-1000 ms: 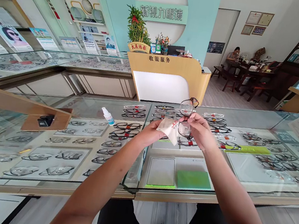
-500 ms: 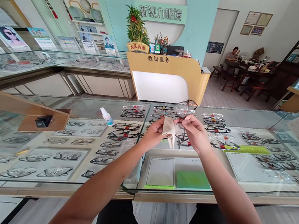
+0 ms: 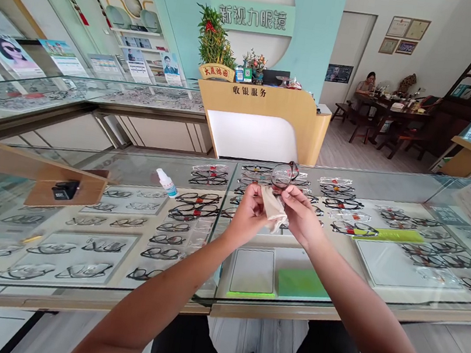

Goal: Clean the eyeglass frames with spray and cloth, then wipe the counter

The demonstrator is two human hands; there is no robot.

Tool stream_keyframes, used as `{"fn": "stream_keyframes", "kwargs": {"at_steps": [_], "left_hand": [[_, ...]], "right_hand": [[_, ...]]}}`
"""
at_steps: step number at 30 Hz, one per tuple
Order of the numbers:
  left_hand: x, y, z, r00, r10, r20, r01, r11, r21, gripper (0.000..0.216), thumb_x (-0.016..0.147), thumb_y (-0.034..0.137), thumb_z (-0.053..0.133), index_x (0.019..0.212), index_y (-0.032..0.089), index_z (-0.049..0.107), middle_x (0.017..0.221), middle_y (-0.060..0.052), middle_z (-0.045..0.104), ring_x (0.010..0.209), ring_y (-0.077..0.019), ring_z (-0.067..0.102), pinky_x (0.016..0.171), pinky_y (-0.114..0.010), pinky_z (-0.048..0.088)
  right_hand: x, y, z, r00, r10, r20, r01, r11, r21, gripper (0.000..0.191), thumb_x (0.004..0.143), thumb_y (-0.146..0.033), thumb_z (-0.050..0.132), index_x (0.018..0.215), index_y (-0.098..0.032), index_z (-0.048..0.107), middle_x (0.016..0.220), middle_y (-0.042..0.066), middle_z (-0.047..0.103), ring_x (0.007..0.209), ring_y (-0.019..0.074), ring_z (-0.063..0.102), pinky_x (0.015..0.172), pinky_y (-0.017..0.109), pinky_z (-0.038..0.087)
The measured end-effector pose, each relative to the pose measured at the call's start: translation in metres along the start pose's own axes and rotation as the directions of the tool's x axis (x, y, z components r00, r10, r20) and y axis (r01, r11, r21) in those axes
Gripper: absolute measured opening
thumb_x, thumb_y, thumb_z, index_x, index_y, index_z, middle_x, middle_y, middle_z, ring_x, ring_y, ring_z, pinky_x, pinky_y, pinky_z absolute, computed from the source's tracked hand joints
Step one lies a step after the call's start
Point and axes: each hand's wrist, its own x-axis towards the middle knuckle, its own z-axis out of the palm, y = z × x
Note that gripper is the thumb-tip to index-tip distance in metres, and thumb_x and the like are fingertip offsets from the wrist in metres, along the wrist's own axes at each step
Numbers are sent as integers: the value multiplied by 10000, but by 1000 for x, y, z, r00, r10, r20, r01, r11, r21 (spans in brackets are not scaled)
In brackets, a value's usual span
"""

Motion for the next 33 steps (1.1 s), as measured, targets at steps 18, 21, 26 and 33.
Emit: {"fn": "stream_keyframes", "kwargs": {"at_steps": [18,21,26,33], "left_hand": [[3,-1,-8,999,41,25,-43,998,53,500,846,645,837,945,199,634,870,-12,697,812,-163,633,750,-281,480],[3,-4,-6,999,-39,5,39,999,10,539,766,560,944,1037,195,654,925,-18,763,832,-162,687,765,-276,512],[5,-10,-6,984,-176,12,175,968,-177,712,630,474,1043,1166,200,662,941,-27,817,846,-195,757,774,-298,551],[6,-9,-7,978,-196,69,204,971,-124,613,631,476,1039,1087,168,768,965,-44,814,846,-179,721,796,-292,533]], "right_hand": [[3,4,-3,994,72,-80,-68,996,56,363,662,-380,1038,815,-254,734,916,-29,780,767,141,651,647,243,467],[4,6,-3,992,95,-88,-88,993,78,367,647,-369,1043,821,-258,739,960,-24,801,797,153,679,658,250,496],[7,6,-7,996,72,-49,-68,995,78,326,706,-387,1014,816,-253,738,951,-2,803,807,161,690,697,261,529],[6,7,-10,998,57,-20,-55,997,61,296,745,-401,996,840,-265,750,1018,-1,822,817,159,701,711,260,548]]}}
